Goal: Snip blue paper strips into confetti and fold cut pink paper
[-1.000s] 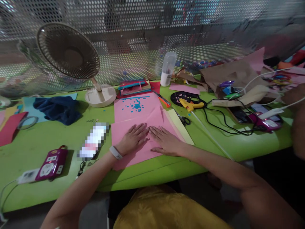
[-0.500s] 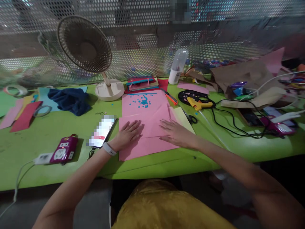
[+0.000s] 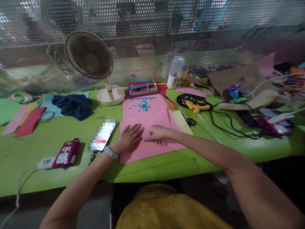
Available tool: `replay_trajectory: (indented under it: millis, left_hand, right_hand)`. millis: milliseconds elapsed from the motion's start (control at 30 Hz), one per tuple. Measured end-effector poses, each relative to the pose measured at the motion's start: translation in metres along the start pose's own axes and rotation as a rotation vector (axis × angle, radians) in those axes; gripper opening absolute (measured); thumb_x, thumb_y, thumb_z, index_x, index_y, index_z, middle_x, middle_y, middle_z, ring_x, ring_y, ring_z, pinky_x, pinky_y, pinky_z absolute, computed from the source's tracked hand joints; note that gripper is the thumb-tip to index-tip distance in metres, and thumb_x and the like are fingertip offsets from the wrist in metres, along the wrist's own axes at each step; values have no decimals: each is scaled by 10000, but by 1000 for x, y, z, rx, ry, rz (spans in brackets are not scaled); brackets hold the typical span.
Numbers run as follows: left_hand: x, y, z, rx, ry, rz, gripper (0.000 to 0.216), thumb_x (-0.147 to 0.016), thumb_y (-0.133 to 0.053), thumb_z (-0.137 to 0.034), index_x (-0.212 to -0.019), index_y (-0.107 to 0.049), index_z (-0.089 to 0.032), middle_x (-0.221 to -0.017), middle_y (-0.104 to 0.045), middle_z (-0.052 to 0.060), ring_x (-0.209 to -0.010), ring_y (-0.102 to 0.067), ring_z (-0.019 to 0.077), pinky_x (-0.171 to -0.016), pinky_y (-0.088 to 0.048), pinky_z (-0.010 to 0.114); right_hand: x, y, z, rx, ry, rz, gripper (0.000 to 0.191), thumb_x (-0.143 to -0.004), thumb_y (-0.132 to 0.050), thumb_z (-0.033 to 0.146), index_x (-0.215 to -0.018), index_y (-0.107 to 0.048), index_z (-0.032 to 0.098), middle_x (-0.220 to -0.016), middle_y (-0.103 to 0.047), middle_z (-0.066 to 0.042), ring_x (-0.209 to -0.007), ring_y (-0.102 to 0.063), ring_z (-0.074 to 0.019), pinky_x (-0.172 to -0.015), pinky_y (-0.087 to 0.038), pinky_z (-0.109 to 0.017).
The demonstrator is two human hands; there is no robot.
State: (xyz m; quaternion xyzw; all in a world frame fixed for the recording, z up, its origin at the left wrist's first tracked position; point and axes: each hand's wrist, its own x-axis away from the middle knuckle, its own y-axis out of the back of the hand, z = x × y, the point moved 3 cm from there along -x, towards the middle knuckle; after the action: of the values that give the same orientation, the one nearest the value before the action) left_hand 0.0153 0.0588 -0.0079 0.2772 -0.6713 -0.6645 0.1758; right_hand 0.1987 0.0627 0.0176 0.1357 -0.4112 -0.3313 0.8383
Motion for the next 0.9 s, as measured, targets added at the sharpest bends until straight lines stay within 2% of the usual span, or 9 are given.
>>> replay_trajectory:
  millis: [100,267,467,533,600,667,700,767,900]
  left_hand:
    - [0,0,-1,-7,6,0,517,-991,-277,-372,-1489,-230,-246,-1543,-239,49,-1432,-176,209,-1161,-134,429]
    - [-1,0,-1,-6,19,27,524,-990,-267,-420,-1488,-225,-263,-1548,-222,29,-1432,-173,195,-1165,-138,423]
    - [-3,9,1,14,29,74,538,-985,-270,-458,-1482,-242,-254,-1543,-241,35,-1430,-182,197,-1163,-152,435]
    - [-8,16,-2,18,35,75,549,-984,-265,-467,-1486,-226,-247,-1544,-242,40,-1432,-176,193,-1166,-137,442]
    - [-16,22,-9,3,46,31,556,-990,-252,-449,-1495,-194,-226,-1552,-213,57,-1437,-153,188,-1172,-108,443]
    - [-24,24,-17,-14,36,-18,570,-987,-262,-452,-1499,-179,-218,-1559,-185,69,-1441,-134,192,-1176,-90,439]
    - [-28,23,-22,-19,17,-29,578,-980,-278,-467,-1499,-184,-228,-1558,-192,66,-1441,-131,198,-1176,-88,441]
    - [-34,17,-29,-25,-25,-19,599,-965,-302,-506,-1495,-200,-246,-1548,-230,56,-1440,-138,208,-1175,-96,445]
    - [-37,7,-35,-16,-45,26,650,-937,-306,-577,-1481,-252,-226,-1536,-258,81,-1427,-195,229,-1161,-154,448]
  right_hand:
    - [5,7,-17,-46,-21,15,408,-767,-680,440,-510,-532,160,-400,-541,39,-344,-495,-76,-447,-435,-209]
    - [28,20,-62,-91,-79,21,453,-704,-693,549,-525,-534,165,-406,-549,27,-335,-493,-90,-416,-428,-228]
    - [62,44,-101,-78,-104,-50,438,-694,-684,564,-562,-549,169,-467,-582,-3,-398,-530,-114,-442,-449,-247]
    - [64,55,-102,-49,-69,-200,406,-782,-592,561,-690,-603,166,-601,-656,-46,-528,-609,-153,-547,-497,-281]
    - [59,67,-96,53,39,-495,425,-880,-445,548,-920,-640,172,-872,-715,-100,-792,-671,-214,-742,-517,-353]
    - [49,72,-86,240,219,-773,485,-906,-400,543,-1197,-576,197,-1245,-620,-118,-1145,-569,-269,-970,-425,-431]
    - [40,70,-82,337,294,-792,563,-903,-401,554,-1314,-498,182,-1386,-507,-126,-1280,-455,-283,-1050,-355,-445]
    - [19,62,-80,511,356,-722,708,-904,-363,600,-1432,-355,130,-1513,-316,-143,-1407,-251,-284,-1133,-228,-453]
    - [-6,52,-88,673,315,-669,749,-919,-239,640,-1479,-262,143,-1543,-230,-134,-1432,-175,-269,-1155,-122,-496]
